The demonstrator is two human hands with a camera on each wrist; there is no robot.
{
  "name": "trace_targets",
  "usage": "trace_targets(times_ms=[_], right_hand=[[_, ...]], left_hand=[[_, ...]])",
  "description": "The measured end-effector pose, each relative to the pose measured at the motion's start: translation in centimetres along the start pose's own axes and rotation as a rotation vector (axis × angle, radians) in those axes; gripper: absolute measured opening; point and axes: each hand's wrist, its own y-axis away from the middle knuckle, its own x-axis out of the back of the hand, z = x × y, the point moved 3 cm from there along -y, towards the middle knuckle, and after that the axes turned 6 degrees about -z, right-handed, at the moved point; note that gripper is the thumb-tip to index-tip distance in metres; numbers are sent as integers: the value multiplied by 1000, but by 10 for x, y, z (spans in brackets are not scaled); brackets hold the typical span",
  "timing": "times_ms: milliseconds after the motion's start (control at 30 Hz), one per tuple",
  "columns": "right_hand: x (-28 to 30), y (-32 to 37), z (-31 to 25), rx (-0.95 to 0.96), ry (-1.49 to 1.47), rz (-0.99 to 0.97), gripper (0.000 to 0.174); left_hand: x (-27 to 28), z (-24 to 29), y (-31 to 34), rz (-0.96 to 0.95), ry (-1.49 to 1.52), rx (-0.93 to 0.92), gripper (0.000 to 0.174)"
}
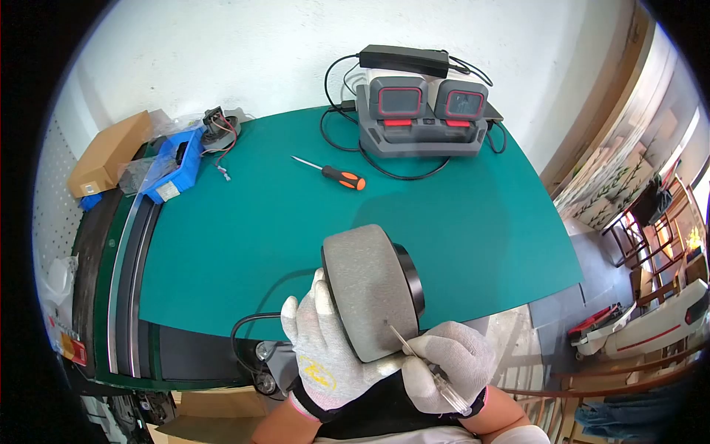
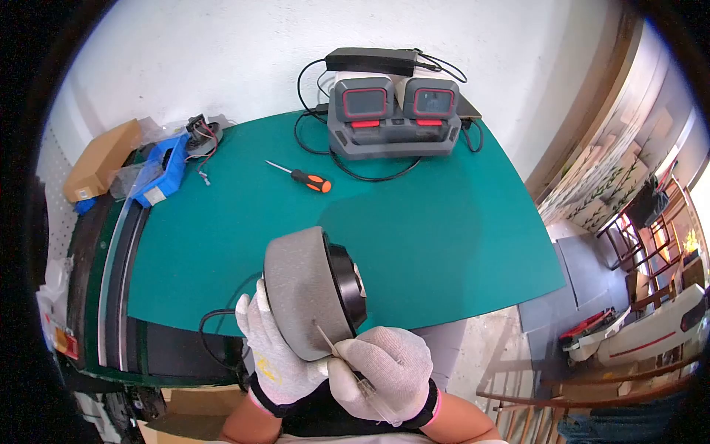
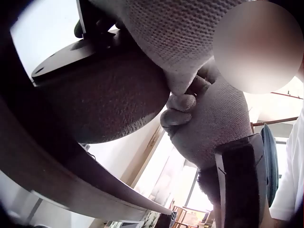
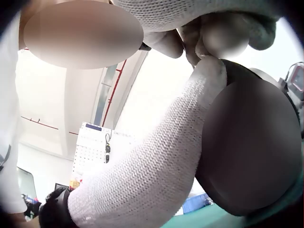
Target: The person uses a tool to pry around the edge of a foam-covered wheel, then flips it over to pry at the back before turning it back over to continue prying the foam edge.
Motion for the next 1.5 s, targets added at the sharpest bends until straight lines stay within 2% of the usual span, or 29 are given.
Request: trace_targets(times_ms=[200,433,533,600,733,900,1233,1300,1500], right_hand=[[4,10,3,41,-12,-18,17],[0,10,3,31,-7,3,15],[-2,12,4,41,-3,17,16],[-2,12,5,40,-8,25,17],[-4,12,7,55,-19,29,18],[-6,11,9,41,-21,11,19],[-5,16,11,52,-44,30,17],[-4,16,11,50,-36,31,17],[-6,18,13,60,-44,27,20]], left_hand=[[5,1,-4,49,20,-19,146],[6,1,-5,21,-31,-30,146],[3,-2,-3,-72,69,69,139],[6,0,-7,58,13,-30,142],[3,-2,-7,86,12,-38,140],[2,-5,-7,34,-5,-28,138],[5,-1,-6,60,17,-44,135],[3,-1,-4,-47,-15,13,140],[2,-2,-3,-51,-2,15,141]])
